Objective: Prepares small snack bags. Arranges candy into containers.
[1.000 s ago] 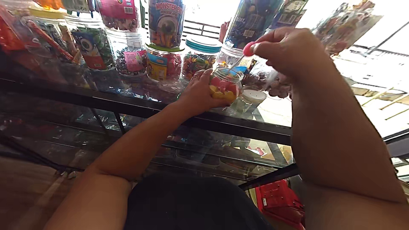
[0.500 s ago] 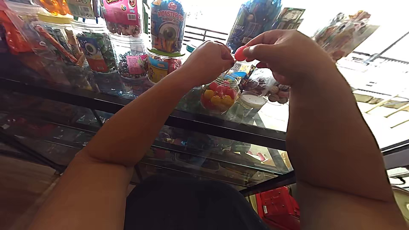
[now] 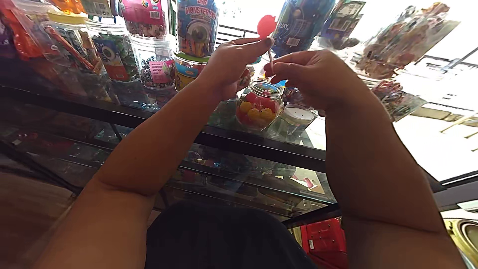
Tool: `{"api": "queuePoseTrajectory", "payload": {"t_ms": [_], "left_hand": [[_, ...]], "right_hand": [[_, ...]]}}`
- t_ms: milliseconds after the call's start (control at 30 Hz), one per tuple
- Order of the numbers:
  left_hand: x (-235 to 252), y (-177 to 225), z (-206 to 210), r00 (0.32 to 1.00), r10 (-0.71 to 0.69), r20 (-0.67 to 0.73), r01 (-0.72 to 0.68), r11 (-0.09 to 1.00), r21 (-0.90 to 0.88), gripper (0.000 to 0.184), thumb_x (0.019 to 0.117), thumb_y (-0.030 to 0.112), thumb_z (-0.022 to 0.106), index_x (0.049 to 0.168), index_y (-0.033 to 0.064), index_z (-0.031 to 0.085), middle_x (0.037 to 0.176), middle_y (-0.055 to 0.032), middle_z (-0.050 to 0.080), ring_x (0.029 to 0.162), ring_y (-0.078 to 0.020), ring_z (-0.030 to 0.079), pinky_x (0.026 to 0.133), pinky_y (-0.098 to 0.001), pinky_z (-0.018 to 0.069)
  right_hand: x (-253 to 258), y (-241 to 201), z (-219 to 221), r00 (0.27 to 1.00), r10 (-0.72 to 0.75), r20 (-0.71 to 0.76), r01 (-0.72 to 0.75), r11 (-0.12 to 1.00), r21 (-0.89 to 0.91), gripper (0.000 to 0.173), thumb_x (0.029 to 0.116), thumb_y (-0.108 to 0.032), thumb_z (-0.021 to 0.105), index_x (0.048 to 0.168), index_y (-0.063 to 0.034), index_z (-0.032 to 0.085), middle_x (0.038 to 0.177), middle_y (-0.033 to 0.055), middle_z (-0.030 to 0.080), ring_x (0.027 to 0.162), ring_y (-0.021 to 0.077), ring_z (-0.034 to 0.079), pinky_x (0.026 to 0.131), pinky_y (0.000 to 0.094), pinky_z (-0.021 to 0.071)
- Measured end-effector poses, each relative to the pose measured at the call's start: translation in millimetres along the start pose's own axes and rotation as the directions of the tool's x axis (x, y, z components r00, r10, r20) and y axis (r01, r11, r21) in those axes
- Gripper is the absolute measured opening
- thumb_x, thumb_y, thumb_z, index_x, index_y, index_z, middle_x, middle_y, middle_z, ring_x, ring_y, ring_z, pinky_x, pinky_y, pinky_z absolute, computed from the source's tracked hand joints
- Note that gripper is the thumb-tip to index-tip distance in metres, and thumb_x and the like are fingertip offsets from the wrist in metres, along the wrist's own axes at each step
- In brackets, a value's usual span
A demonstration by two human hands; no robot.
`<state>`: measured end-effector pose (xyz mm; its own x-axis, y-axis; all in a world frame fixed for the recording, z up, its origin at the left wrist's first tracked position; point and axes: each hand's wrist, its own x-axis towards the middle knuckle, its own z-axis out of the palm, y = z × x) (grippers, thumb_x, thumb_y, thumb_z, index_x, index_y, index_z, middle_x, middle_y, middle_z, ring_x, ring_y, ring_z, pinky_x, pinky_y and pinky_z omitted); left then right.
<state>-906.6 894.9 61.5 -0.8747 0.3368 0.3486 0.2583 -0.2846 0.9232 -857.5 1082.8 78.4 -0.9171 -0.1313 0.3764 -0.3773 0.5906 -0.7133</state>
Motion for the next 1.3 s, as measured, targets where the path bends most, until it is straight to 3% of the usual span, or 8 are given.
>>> {"api": "queuePoseTrajectory", "payload": {"t_ms": [200,300,400,500,733,1200,1267,1300], "left_hand": [[-11,1,-10,0.998,-0.057,0.010,0.057,0.991,-0.125,0.031,0.1052,0.022,0.058,0.132,0.0071,0.062,0.131,-0.0074,0.064,0.118,-0.0159,0.063,0.096,-0.0334,0.0528],[-23,-2,-27,0.998,0.068,-0.006,-0.066,0.975,0.214,0.029,0.1044,0.017,0.058,0.130,0.0051,0.065,0.129,-0.0077,0.065,0.114,-0.0139,0.063,0.095,-0.0318,0.0518],[-35,-13,-70,0.942,0.307,0.139,-0.275,0.462,0.843,0.030,0.1015,0.008,0.056,0.129,0.0048,0.068,0.142,-0.0149,0.060,0.132,-0.0237,0.056,0.110,-0.0391,0.0455],[-45,-29,-117,0.935,0.255,0.246,-0.295,0.176,0.939,0.033,0.0966,-0.001,0.056,0.127,0.0027,0.068,0.141,-0.0222,0.059,0.136,-0.0401,0.052,0.116,-0.0549,0.0368],[-30,-50,-145,0.990,0.048,0.135,-0.143,0.238,0.961,0.047,0.1033,0.027,0.061,0.144,0.0036,0.055,0.142,-0.0228,0.058,0.137,-0.0390,0.052,0.115,-0.0575,0.0377],[-25,-34,-85,0.994,0.093,0.064,-0.099,0.445,0.890,0.020,0.1006,0.020,0.061,0.105,0.0022,0.070,0.095,-0.0135,0.069,0.091,-0.0254,0.066,0.084,-0.0491,0.0511],[-28,-18,-71,0.992,0.114,0.059,-0.106,0.468,0.877,0.020,0.1000,0.022,0.061,0.105,0.0051,0.071,0.092,-0.0088,0.069,0.085,-0.0195,0.064,0.080,-0.0442,0.0512],[-30,-11,-64,0.991,0.116,0.061,-0.110,0.477,0.872,0.019,0.1002,0.023,0.062,0.105,0.0070,0.071,0.090,-0.0060,0.068,0.080,-0.0161,0.063,0.076,-0.0405,0.0513]], "right_hand": [[2,-9,16,0.997,-0.065,-0.049,0.066,0.998,0.020,0.009,0.0989,-0.015,0.067,0.096,-0.0131,0.074,0.081,-0.0107,0.071,0.075,-0.0030,0.066,0.073,0.0163,0.0550],[1,-12,18,0.992,-0.082,-0.091,0.072,0.992,-0.108,0.009,0.0979,-0.019,0.067,0.097,-0.0134,0.074,0.082,-0.0105,0.070,0.073,-0.0054,0.064,0.071,0.0158,0.0530],[-2,-14,16,0.991,-0.085,-0.106,0.058,0.969,-0.239,0.012,0.0986,-0.023,0.066,0.098,-0.0146,0.075,0.083,-0.0088,0.071,0.073,-0.0063,0.062,0.069,0.0171,0.0504],[-7,-20,16,0.993,-0.067,-0.102,0.027,0.935,-0.353,0.014,0.1004,-0.025,0.065,0.100,-0.0153,0.076,0.084,-0.0068,0.070,0.071,-0.0047,0.058,0.066,0.0206,0.0462],[-6,-35,28,0.989,-0.139,0.040,0.138,0.819,-0.557,0.020,0.1019,-0.027,0.062,0.101,-0.0137,0.076,0.091,0.0040,0.071,0.080,0.0123,0.063,0.072,0.0414,0.0490],[-2,-76,9,0.981,-0.051,0.188,0.182,0.585,-0.791,0.023,0.1038,-0.028,0.059,0.104,-0.0118,0.076,0.097,0.0136,0.072,0.092,0.0306,0.067,0.076,0.0577,0.0478],[18,-47,-9,0.868,-0.327,0.373,0.488,0.422,-0.764,0.026,0.1024,-0.033,0.058,0.093,-0.0182,0.076,0.084,0.0055,0.070,0.080,0.0235,0.066,0.065,0.0531,0.0471],[48,-8,-15,0.630,-0.666,0.399,0.673,0.212,-0.709,0.026,0.0937,-0.039,0.054,0.076,-0.0278,0.069,0.068,-0.0048,0.060,0.064,0.0146,0.060,0.049,0.0452,0.0396]]}}
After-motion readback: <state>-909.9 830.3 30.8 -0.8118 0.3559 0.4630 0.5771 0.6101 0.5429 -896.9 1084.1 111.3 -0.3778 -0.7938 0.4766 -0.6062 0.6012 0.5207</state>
